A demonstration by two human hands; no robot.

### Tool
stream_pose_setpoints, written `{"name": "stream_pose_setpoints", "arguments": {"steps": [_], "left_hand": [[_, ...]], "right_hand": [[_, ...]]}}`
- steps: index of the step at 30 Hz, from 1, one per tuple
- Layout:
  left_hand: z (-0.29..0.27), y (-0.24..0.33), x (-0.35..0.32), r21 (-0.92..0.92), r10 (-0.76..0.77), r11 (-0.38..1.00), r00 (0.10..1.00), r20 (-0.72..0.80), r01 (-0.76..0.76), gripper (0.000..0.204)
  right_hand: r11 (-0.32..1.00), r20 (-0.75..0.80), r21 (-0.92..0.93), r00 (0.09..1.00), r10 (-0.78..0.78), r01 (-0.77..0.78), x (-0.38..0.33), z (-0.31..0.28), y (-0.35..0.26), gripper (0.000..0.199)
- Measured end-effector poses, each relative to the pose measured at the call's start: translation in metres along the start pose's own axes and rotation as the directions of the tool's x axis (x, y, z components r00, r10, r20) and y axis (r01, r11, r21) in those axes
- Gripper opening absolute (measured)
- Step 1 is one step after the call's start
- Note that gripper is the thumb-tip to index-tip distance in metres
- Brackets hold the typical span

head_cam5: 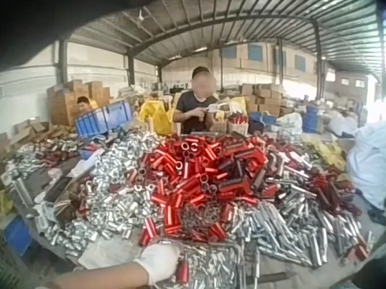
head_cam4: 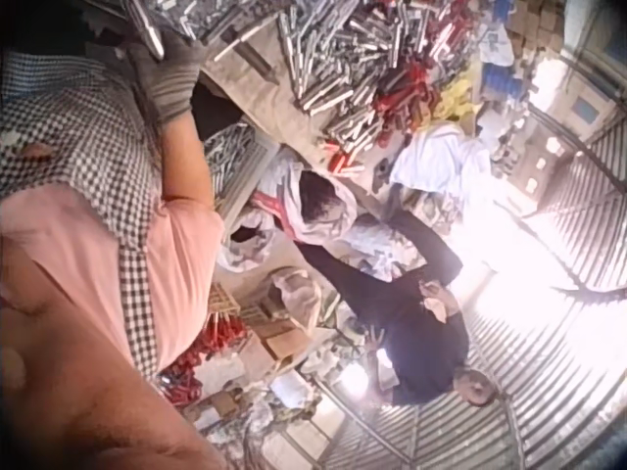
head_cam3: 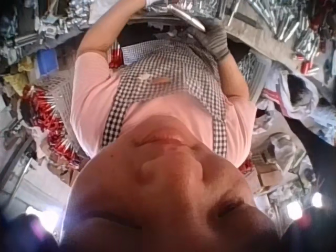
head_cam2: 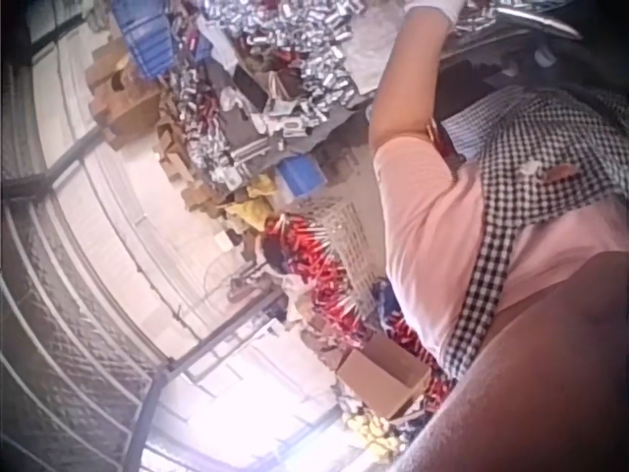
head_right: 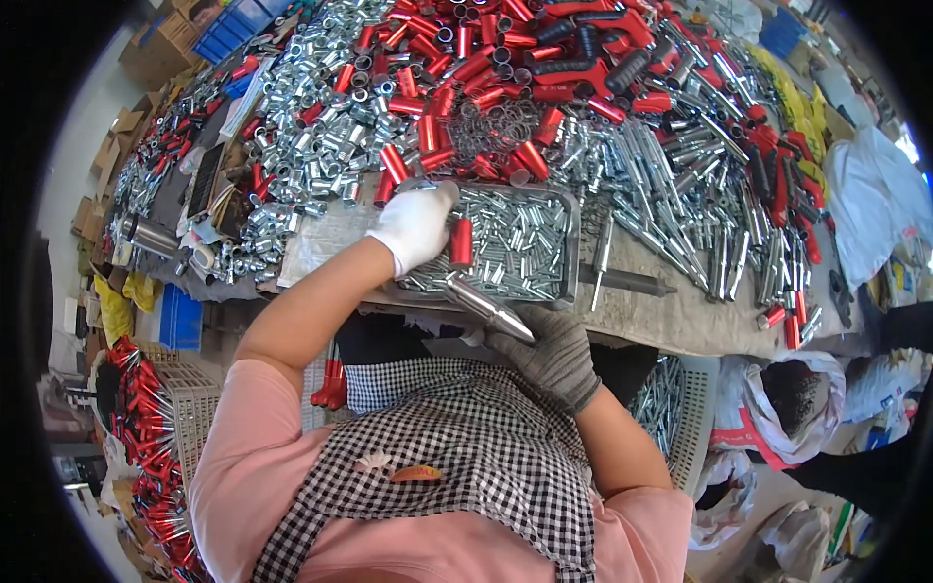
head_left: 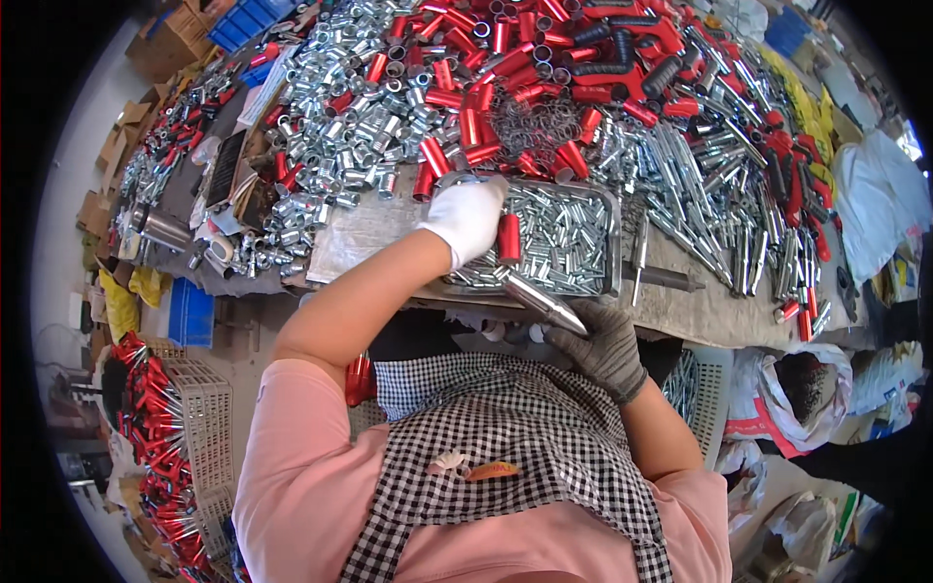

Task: The worker is seen manually assembling and inspecting metal pipe cutters at a factory workstation.

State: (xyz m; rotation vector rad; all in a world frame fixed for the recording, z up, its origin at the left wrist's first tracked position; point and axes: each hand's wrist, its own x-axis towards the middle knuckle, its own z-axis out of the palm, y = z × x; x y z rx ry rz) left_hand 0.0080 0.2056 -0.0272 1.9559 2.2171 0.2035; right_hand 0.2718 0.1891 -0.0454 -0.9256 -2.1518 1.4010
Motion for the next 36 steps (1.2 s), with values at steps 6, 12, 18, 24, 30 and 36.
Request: {"name": "stream_pose_setpoints", "arguments": {"steps": [6, 12, 18, 24, 30, 36], "left_hand": [[-0.028, -0.002, -0.034, -0.427, 0.032, 0.874, 0.903, -0.427, -0.233, 0.012], [-0.009, 0.026, -0.088, -0.590, 0.280, 0.504, 0.765, -0.580, -0.631, 0.012], [-0.006, 0.051, -0.118, -0.765, -0.047, 0.599, 0.942, -0.331, -0.239, 0.012], [-0.003, 0.058, -0.132, -0.757, -0.059, 0.600, 0.930, -0.362, -0.257, 0.012], [-0.007, 0.041, -0.129, -0.669, 0.300, 0.398, 0.778, -0.552, -0.627, 0.011], [0.000, 0.032, -0.123, -0.349, 0.489, 0.550, 0.632, -0.601, -0.758, 0.011]], "right_hand": [[0.980, -0.081, -0.189, 0.994, -0.075, 0.059, -0.001, -0.008, -0.007, 0.040], [0.997, 0.060, -0.024, 0.996, -0.066, 0.068, -0.002, 0.001, -0.016, 0.041], [0.975, 0.001, -0.131, 0.983, -0.181, 0.180, -0.013, 0.015, -0.043, 0.047], [0.775, -0.037, -0.510, 0.891, -0.453, 0.373, -0.024, 0.022, -0.030, 0.069], [0.679, -0.022, -0.617, 0.855, -0.518, 0.396, -0.029, 0.018, -0.033, 0.060], [0.713, -0.034, -0.614, 0.892, -0.451, 0.338, -0.026, 0.018, -0.033, 0.059]]}}
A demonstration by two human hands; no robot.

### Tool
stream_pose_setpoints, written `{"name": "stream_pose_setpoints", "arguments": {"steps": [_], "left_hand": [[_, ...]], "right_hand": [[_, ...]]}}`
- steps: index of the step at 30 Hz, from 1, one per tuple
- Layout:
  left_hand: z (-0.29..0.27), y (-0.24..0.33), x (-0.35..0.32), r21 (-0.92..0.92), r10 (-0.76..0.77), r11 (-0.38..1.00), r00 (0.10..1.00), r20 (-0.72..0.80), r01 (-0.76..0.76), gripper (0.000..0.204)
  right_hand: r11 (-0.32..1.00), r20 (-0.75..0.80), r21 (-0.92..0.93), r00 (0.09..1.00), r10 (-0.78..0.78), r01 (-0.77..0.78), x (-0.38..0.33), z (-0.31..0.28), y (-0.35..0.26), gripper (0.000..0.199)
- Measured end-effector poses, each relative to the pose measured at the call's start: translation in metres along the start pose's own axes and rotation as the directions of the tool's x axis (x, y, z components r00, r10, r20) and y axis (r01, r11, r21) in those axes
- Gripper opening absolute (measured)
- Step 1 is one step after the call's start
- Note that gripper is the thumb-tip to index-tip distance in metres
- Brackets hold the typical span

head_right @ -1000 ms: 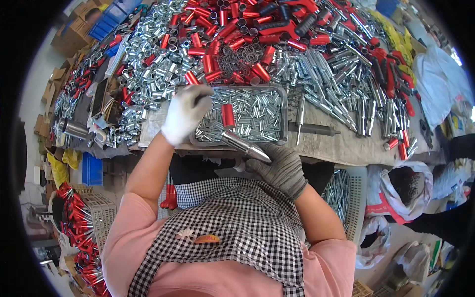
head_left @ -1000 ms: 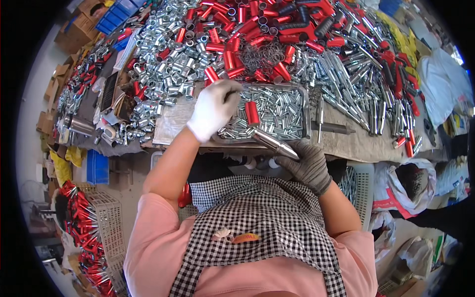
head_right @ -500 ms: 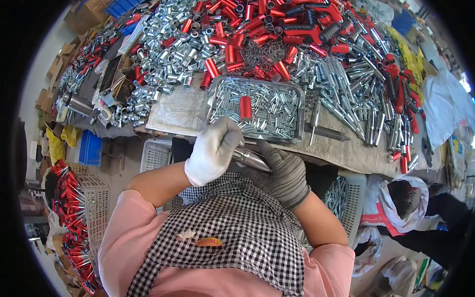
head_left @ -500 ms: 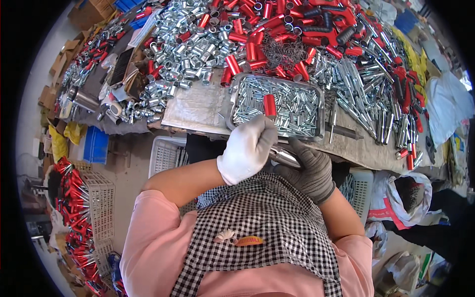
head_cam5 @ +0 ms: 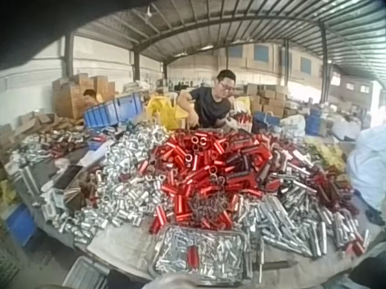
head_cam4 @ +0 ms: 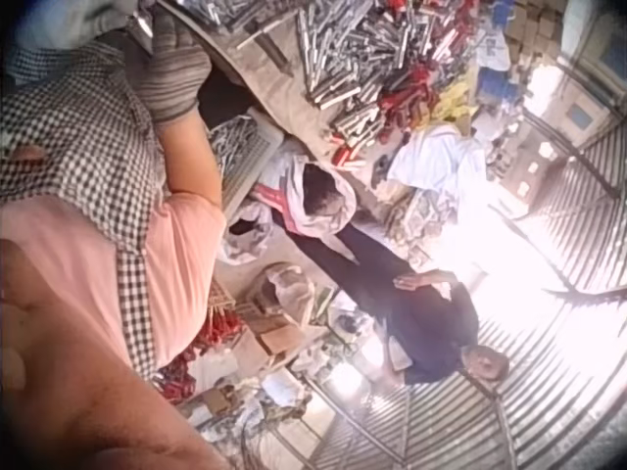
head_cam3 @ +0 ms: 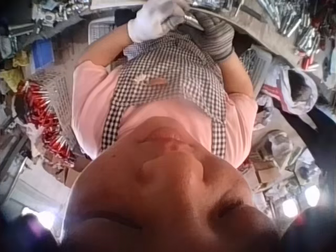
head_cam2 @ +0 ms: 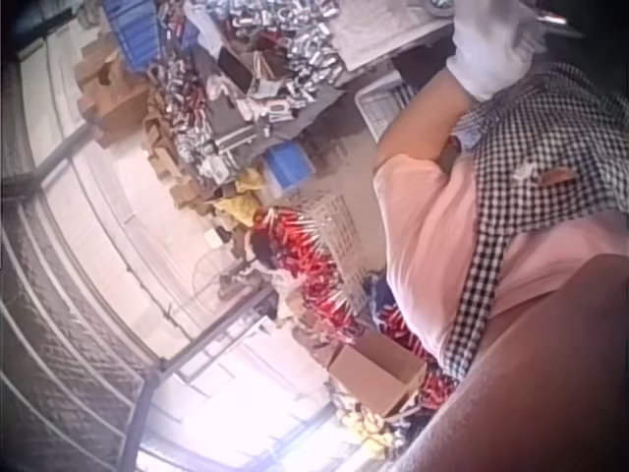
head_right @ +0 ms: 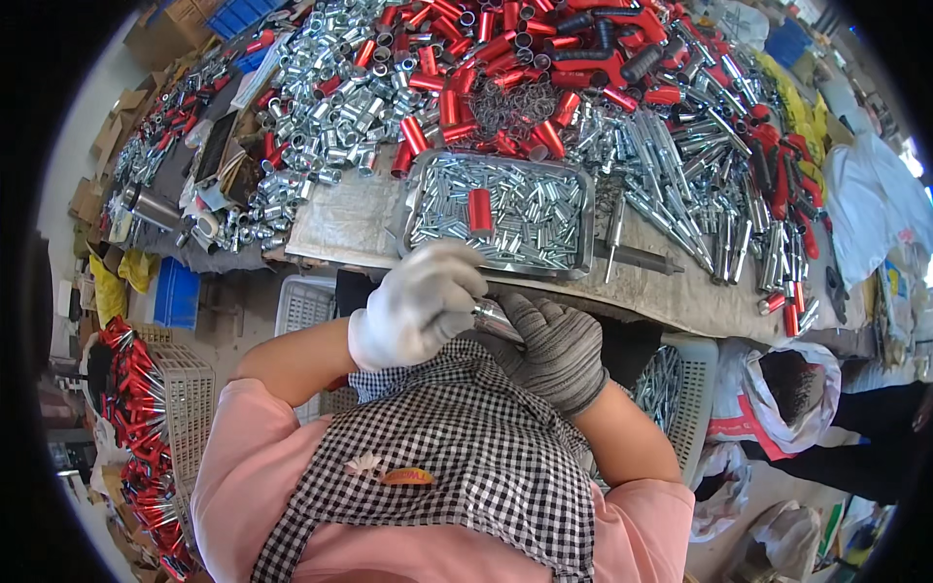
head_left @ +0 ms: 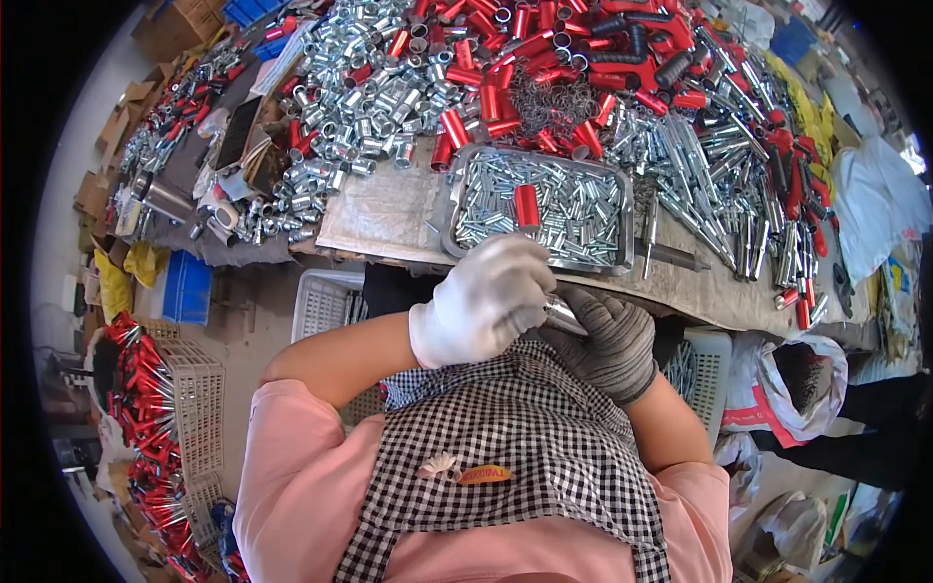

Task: The worker is seen manually assembling and inspecting metal pipe cutters at a factory workstation.

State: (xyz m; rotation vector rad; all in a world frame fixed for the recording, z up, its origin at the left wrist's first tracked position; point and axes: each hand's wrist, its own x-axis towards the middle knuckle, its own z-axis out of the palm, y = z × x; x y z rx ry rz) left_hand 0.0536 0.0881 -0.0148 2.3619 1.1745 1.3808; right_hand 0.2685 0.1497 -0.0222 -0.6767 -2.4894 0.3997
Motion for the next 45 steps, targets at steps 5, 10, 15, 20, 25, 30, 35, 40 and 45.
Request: {"name": "stream_pose_setpoints", "arguments": {"steps": [5, 10, 15, 20, 25, 30, 35, 40, 45], "left_hand": [[0.001, 0.037, 0.008, 0.390, -0.303, 0.906, 0.898, 0.318, 0.167, 0.010], [-0.017, 0.010, 0.016, -0.046, -0.531, 0.701, 0.564, 0.632, 0.711, 0.038], [-0.018, 0.012, 0.004, 0.087, -0.587, 0.753, 0.606, 0.537, 0.652, 0.044], [-0.024, 0.002, 0.000, 0.015, -0.441, 0.873, 0.775, 0.452, 0.488, 0.033], [-0.039, -0.034, 0.009, -0.212, -0.442, 0.837, 0.851, 0.281, 0.505, 0.028], [-0.096, -0.106, 0.030, 0.246, -0.828, 0.454, 0.508, -0.238, 0.856, 0.048], [-0.077, -0.176, 0.022, 0.469, -0.883, 0.273, 0.412, -0.224, 0.840, 0.059], [-0.091, -0.156, 0.025, 0.423, -0.835, 0.281, 0.437, -0.334, 0.861, 0.065], [-0.079, -0.148, 0.011, 0.402, -0.336, 0.680, 0.748, -0.573, 0.613, 0.045]], "right_hand": [[0.974, -0.098, -0.097, 0.972, -0.214, 0.204, -0.004, 0.009, 0.008, 0.053], [0.959, -0.090, -0.062, 0.955, -0.283, 0.278, -0.013, 0.013, 0.002, 0.056], [0.924, -0.156, -0.035, 0.911, -0.382, 0.381, -0.008, 0.016, 0.018, 0.057], [0.981, 0.407, 0.165, 0.898, -0.166, 0.106, -0.006, 0.006, 0.029, 0.060], [0.856, 0.434, 0.489, 0.898, -0.073, -0.167, -0.014, 0.020, 0.038, 0.056], [0.356, 0.480, 0.795, 0.868, 0.127, -0.491, -0.011, 0.016, 0.025, 0.053], [0.122, 0.487, 0.843, 0.840, 0.241, -0.524, -0.001, 0.021, 0.016, 0.061], [0.163, 0.425, 0.862, 0.860, 0.281, -0.480, -0.008, 0.027, 0.024, 0.064], [0.146, 0.363, 0.890, 0.865, 0.346, -0.432, -0.010, 0.038, 0.033, 0.055]]}}
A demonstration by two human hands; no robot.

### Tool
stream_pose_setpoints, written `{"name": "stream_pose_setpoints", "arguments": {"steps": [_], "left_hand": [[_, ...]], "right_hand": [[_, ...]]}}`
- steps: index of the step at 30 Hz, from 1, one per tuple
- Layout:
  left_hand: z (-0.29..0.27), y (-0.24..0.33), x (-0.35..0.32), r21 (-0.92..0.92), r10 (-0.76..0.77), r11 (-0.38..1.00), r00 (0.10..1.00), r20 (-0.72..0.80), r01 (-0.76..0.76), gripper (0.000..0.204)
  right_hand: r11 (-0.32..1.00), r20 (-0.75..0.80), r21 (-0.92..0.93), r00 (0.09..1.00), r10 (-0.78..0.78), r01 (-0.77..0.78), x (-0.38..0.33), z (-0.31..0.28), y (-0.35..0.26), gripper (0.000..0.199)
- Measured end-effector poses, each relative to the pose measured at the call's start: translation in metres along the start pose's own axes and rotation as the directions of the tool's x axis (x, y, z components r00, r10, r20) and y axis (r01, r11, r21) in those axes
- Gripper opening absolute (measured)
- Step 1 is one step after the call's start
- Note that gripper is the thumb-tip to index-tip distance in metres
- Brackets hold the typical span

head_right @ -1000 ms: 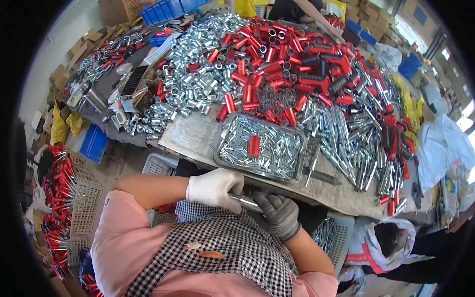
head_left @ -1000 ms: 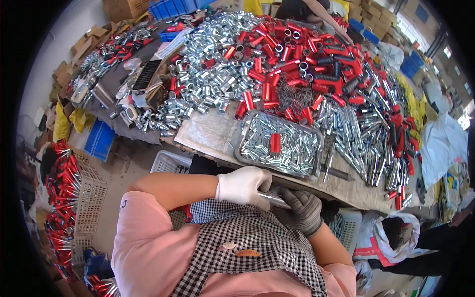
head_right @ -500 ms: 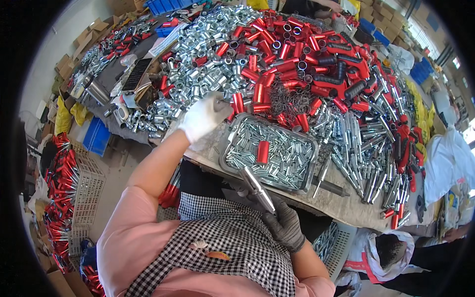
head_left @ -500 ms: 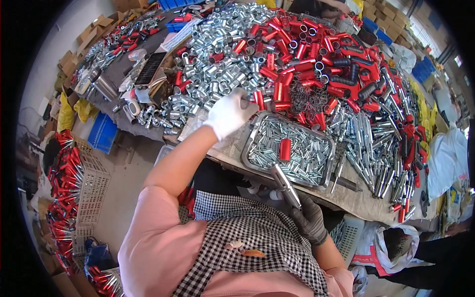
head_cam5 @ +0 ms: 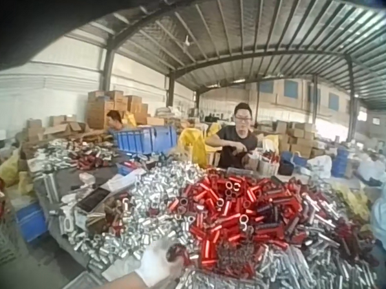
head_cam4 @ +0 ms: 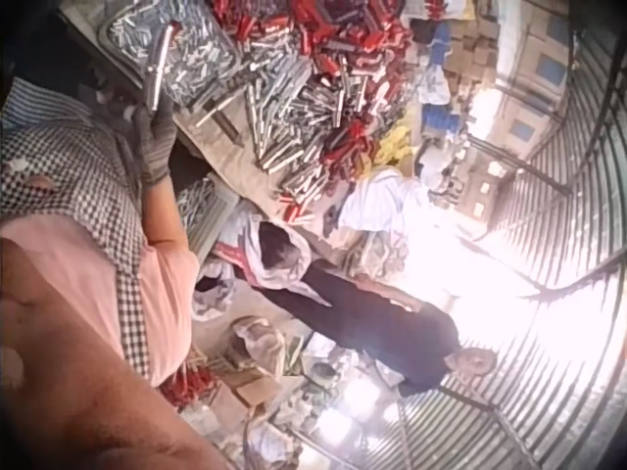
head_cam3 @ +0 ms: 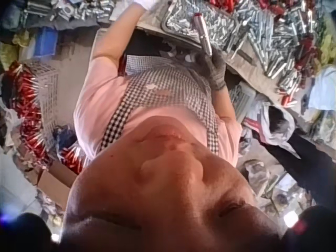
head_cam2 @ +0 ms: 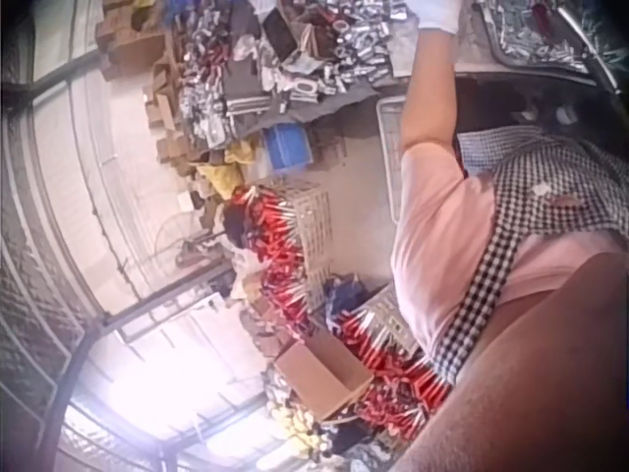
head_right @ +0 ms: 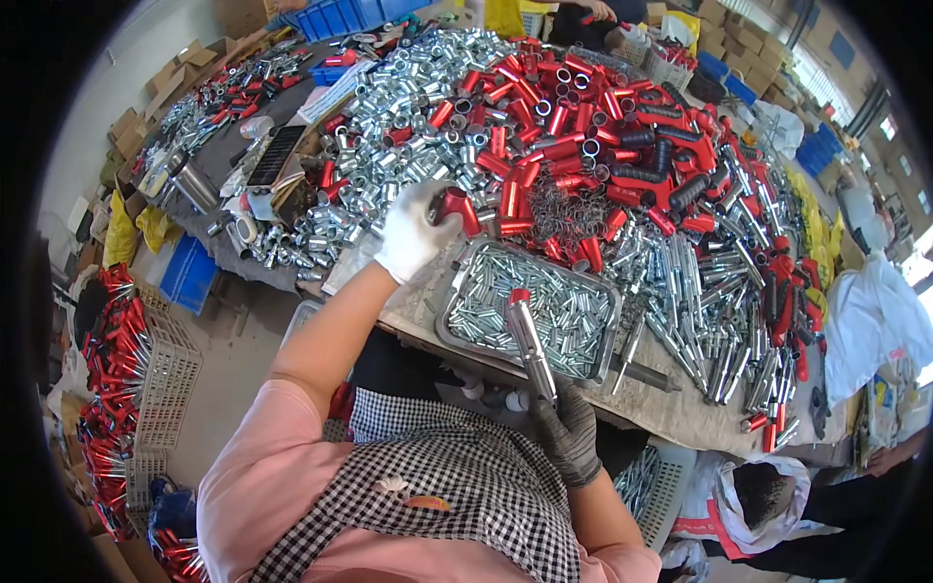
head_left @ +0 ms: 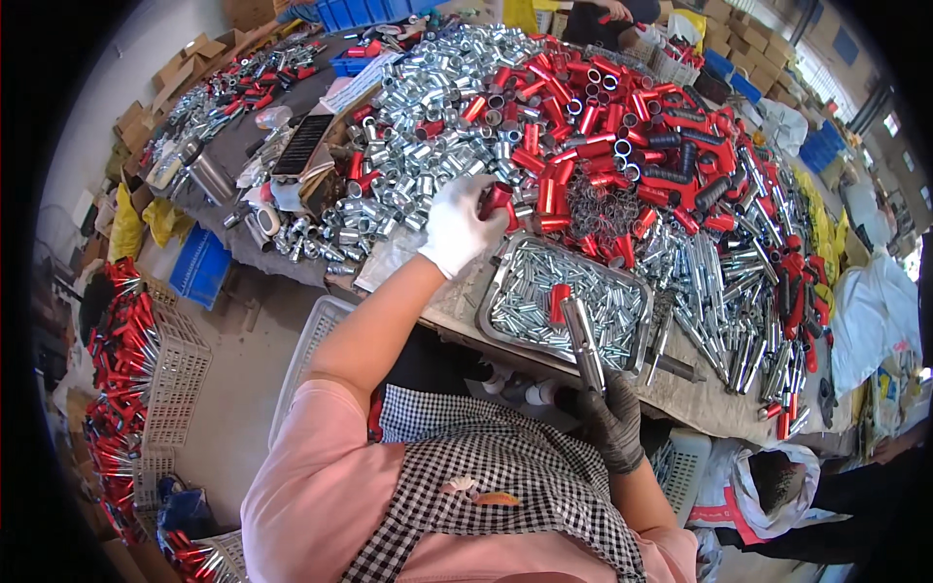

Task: The worker is seen manually assembling and inspecting metal pipe cutters at a factory workstation.

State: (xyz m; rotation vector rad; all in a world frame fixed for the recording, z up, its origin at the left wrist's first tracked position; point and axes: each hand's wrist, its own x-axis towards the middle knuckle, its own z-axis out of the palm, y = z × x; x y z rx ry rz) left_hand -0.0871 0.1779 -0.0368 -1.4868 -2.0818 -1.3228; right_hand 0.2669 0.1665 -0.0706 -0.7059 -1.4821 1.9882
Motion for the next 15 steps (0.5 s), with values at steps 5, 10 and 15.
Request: {"name": "stream_pose_setpoints", "arguments": {"steps": [5, 10, 15], "left_hand": [[-0.008, 0.036, 0.011, -0.384, -0.029, 0.923, 1.000, 0.005, 0.029, 0.033], [-0.069, 0.080, -0.003, -0.543, 0.363, 0.839, 0.781, 0.508, -0.037, 0.031], [-0.074, 0.096, -0.028, -0.573, 0.326, 0.782, 0.624, 0.710, 0.244, 0.041]], "right_hand": [[0.997, -0.073, -0.055, 0.995, -0.061, 0.057, -0.009, 0.015, -0.033, 0.050], [0.990, 0.033, -0.139, 0.999, 0.022, -0.017, -0.027, -0.003, -0.050, 0.060], [0.995, 0.235, -0.091, 0.972, -0.014, 0.036, -0.026, 0.006, -0.032, 0.060]]}}
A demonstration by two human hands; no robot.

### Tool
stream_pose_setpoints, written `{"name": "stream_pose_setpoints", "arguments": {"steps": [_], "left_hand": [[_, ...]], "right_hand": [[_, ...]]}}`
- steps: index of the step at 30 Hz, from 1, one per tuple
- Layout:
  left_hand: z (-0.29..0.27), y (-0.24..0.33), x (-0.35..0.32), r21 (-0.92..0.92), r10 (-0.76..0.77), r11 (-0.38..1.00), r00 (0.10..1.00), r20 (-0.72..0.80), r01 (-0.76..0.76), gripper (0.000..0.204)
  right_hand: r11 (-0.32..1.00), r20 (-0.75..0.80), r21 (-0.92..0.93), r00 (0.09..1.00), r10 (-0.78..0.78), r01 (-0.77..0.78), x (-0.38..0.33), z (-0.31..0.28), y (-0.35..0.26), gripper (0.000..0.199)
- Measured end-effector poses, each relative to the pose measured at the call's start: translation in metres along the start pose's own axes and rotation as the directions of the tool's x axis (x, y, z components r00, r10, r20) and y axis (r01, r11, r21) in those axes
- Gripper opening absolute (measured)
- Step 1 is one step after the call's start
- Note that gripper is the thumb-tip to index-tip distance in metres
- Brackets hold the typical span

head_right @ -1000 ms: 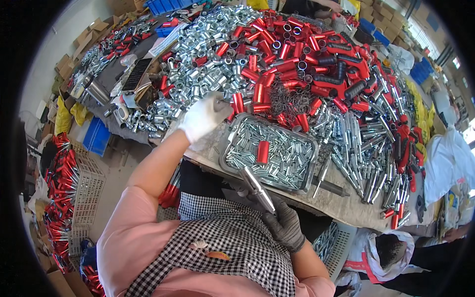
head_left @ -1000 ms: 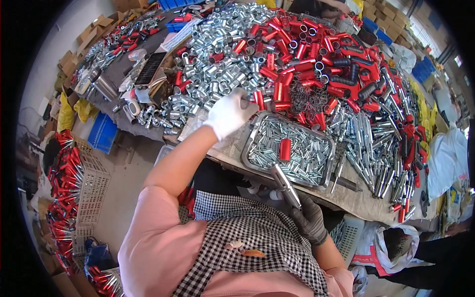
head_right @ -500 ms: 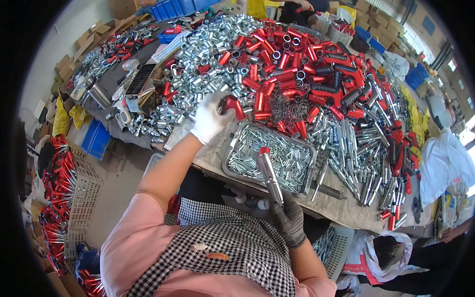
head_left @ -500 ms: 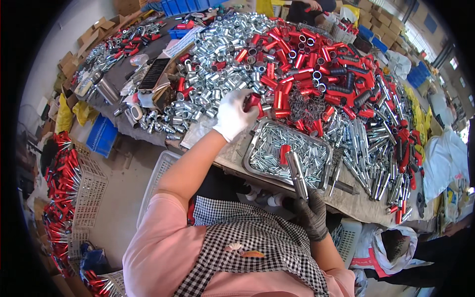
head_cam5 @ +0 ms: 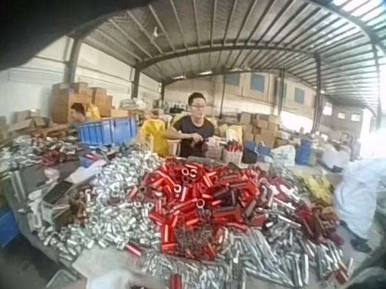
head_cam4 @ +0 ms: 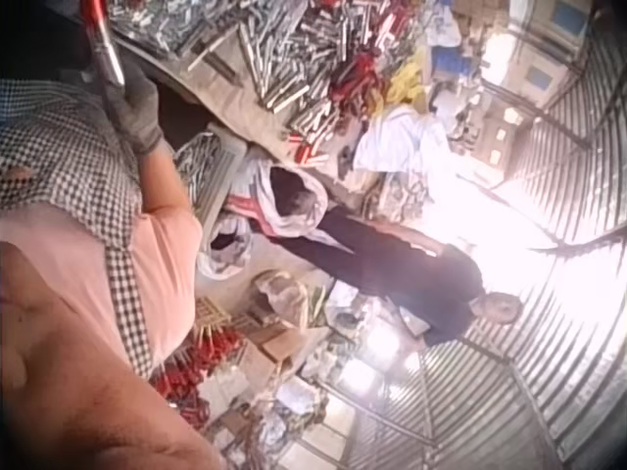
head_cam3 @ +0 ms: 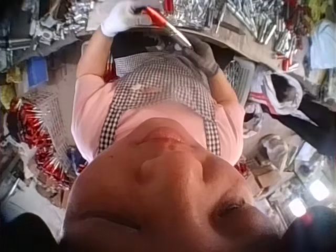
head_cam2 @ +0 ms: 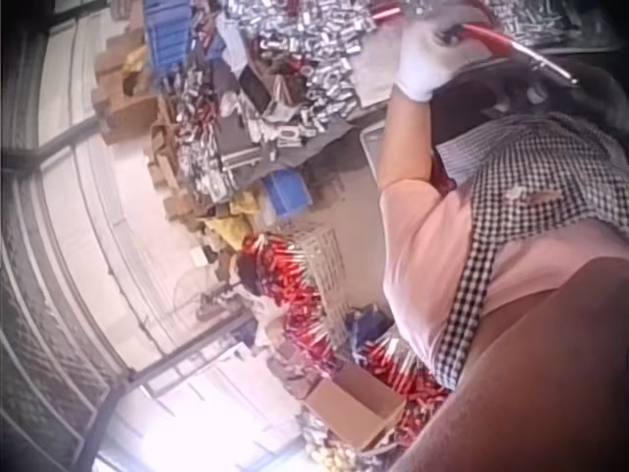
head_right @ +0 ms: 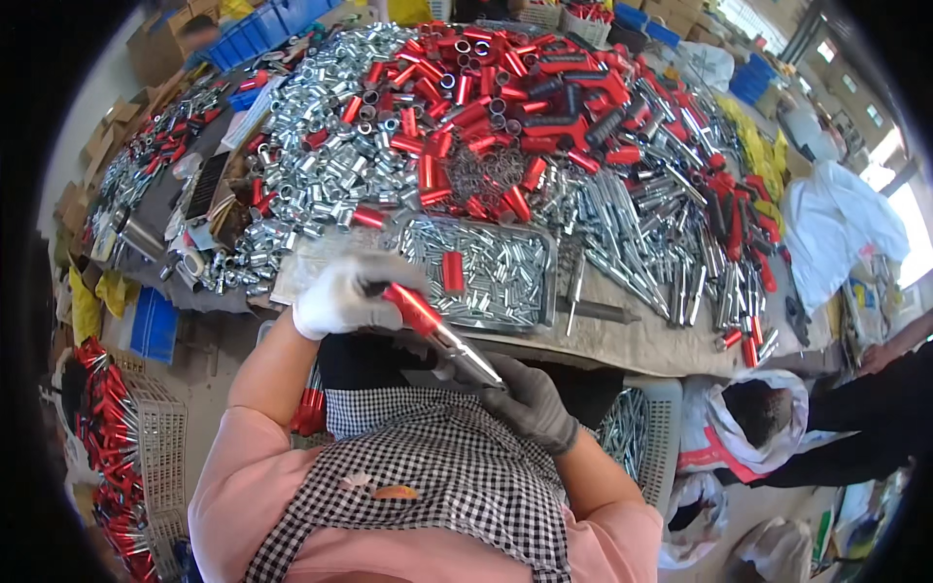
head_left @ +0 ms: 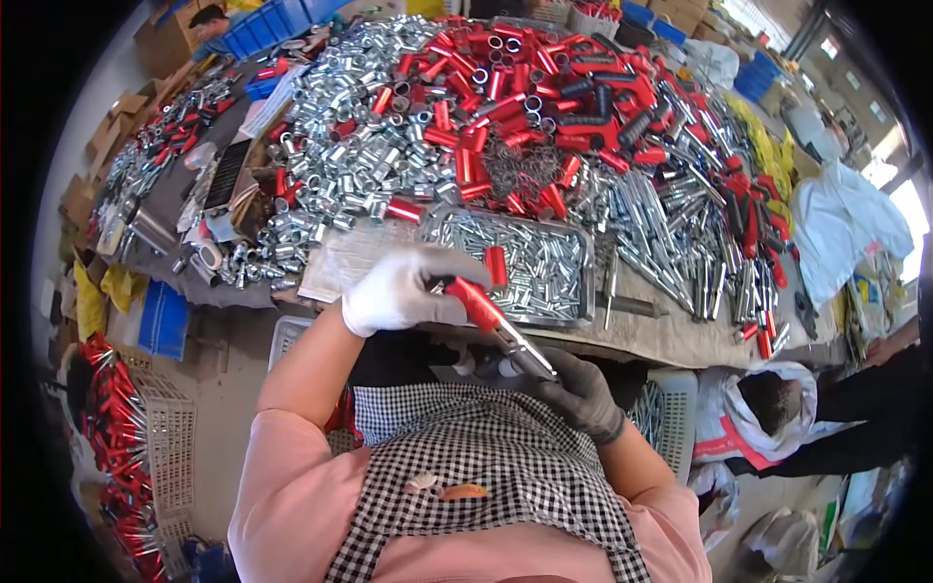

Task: The worker is seen manually assembling and inspecting metal pipe cutters at a factory workstation.

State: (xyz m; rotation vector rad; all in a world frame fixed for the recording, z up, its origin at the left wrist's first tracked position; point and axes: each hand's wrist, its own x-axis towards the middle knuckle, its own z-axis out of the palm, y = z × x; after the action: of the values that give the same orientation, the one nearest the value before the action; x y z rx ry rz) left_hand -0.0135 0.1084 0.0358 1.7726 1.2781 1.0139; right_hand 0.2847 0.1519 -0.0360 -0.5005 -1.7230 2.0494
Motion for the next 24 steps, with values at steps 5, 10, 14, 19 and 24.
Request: {"name": "stream_pose_setpoints", "arguments": {"steps": [5, 10, 14, 19, 24], "left_hand": [[0.051, -0.015, -0.005, -0.140, 0.015, 0.989, 0.987, -0.159, -0.038, 0.061], [0.102, -0.023, 0.001, -0.916, -0.292, 0.299, 0.888, -0.356, -0.269, 0.053], [0.095, -0.010, -0.003, -0.921, -0.473, 0.385, 0.846, -0.246, -0.053, 0.051], [0.092, -0.036, -0.020, -0.897, -0.457, 0.422, 0.885, -0.088, 0.129, 0.052], [0.107, -0.046, -0.030, -0.904, -0.444, 0.390, 0.896, -0.014, 0.179, 0.063]], "right_hand": [[0.958, 0.051, 0.250, 0.990, 0.128, -0.137, 0.008, 0.013, 0.024, 0.064], [0.935, 0.019, 0.342, 0.995, 0.093, -0.094, 0.025, 0.054, 0.044, 0.053], [0.929, 0.243, 0.341, 0.968, 0.059, -0.143, 0.027, 0.052, 0.043, 0.051], [0.983, 0.155, -0.181, 0.988, 0.013, 0.015, 0.030, -0.032, 0.023, 0.060], [0.057, -0.150, -0.989, 0.856, -0.495, -0.140, 0.157, -0.120, -0.057, 0.055]]}}
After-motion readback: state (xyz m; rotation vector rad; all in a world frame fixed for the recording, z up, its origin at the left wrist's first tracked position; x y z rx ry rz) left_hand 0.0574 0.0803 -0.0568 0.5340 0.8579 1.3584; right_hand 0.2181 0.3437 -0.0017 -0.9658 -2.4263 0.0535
